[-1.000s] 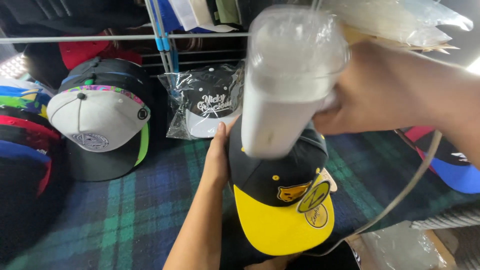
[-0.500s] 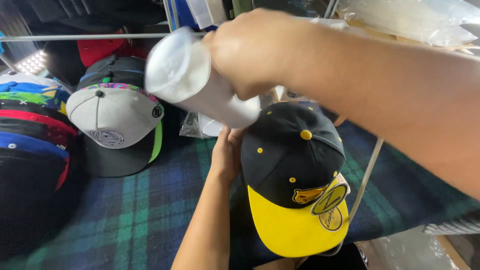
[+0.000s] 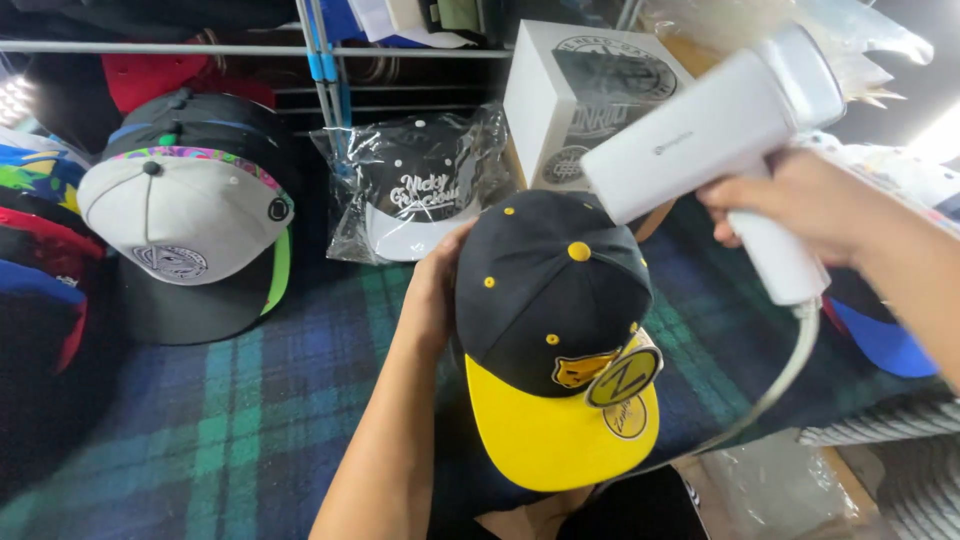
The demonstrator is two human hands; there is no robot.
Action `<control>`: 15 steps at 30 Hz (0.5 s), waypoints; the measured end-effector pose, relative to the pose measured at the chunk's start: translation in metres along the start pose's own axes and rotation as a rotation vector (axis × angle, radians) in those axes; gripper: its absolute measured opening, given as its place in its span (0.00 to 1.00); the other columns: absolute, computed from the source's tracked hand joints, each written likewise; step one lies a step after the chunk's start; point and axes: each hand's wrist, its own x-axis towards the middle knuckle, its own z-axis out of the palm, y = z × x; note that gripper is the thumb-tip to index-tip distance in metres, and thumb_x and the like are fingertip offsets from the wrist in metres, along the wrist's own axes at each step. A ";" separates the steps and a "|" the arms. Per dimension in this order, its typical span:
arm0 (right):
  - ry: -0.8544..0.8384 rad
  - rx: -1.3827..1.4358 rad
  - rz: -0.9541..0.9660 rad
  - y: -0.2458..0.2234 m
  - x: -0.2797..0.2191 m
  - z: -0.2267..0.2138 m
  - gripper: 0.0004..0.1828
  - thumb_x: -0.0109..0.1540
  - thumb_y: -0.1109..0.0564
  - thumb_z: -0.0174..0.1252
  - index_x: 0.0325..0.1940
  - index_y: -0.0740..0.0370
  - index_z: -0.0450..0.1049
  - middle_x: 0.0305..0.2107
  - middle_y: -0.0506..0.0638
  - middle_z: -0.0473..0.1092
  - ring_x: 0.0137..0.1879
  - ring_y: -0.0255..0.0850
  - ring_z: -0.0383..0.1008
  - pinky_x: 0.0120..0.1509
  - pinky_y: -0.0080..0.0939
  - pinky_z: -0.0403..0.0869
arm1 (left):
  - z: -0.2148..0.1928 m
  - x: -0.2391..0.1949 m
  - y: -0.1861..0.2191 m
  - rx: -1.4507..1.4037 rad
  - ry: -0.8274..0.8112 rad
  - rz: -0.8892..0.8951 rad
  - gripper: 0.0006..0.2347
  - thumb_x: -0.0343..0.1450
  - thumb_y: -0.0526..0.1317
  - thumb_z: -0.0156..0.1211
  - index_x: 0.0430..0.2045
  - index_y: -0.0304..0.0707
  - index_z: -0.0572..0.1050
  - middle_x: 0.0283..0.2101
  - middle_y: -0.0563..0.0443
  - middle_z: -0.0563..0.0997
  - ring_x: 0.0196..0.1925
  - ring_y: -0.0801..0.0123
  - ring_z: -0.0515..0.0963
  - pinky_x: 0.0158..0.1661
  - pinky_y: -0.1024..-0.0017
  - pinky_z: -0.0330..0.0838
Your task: The person cleans a black and yellow baseball cap using a brush and a hairdryer. They brush the cap's surface and then apply heat with the hairdryer. Finally, they place the cap onto a wooden head-shaped form to shape it.
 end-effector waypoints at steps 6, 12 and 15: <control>0.016 0.838 -0.056 0.124 -0.030 0.060 0.09 0.69 0.59 0.56 0.49 0.65 0.67 0.31 0.57 0.68 0.33 0.46 0.68 0.39 0.45 0.71 | 0.008 -0.014 0.000 0.235 -0.123 0.271 0.25 0.76 0.50 0.38 0.62 0.32 0.69 0.66 0.41 0.73 0.69 0.59 0.70 0.70 0.65 0.60; 0.150 0.858 -0.182 0.200 -0.086 0.117 0.10 0.65 0.60 0.59 0.47 0.72 0.73 0.23 0.60 0.71 0.26 0.49 0.72 0.31 0.46 0.71 | 0.007 -0.014 -0.006 0.310 -0.100 0.317 0.26 0.76 0.52 0.36 0.64 0.34 0.68 0.69 0.42 0.70 0.72 0.58 0.67 0.72 0.64 0.55; 0.114 0.908 -0.224 0.213 -0.126 0.157 0.11 0.59 0.56 0.58 0.38 0.68 0.72 0.18 0.62 0.69 0.21 0.47 0.71 0.13 0.47 0.74 | 0.003 -0.011 -0.015 0.216 -0.160 0.358 0.26 0.77 0.52 0.39 0.64 0.30 0.66 0.68 0.39 0.69 0.72 0.58 0.67 0.72 0.64 0.56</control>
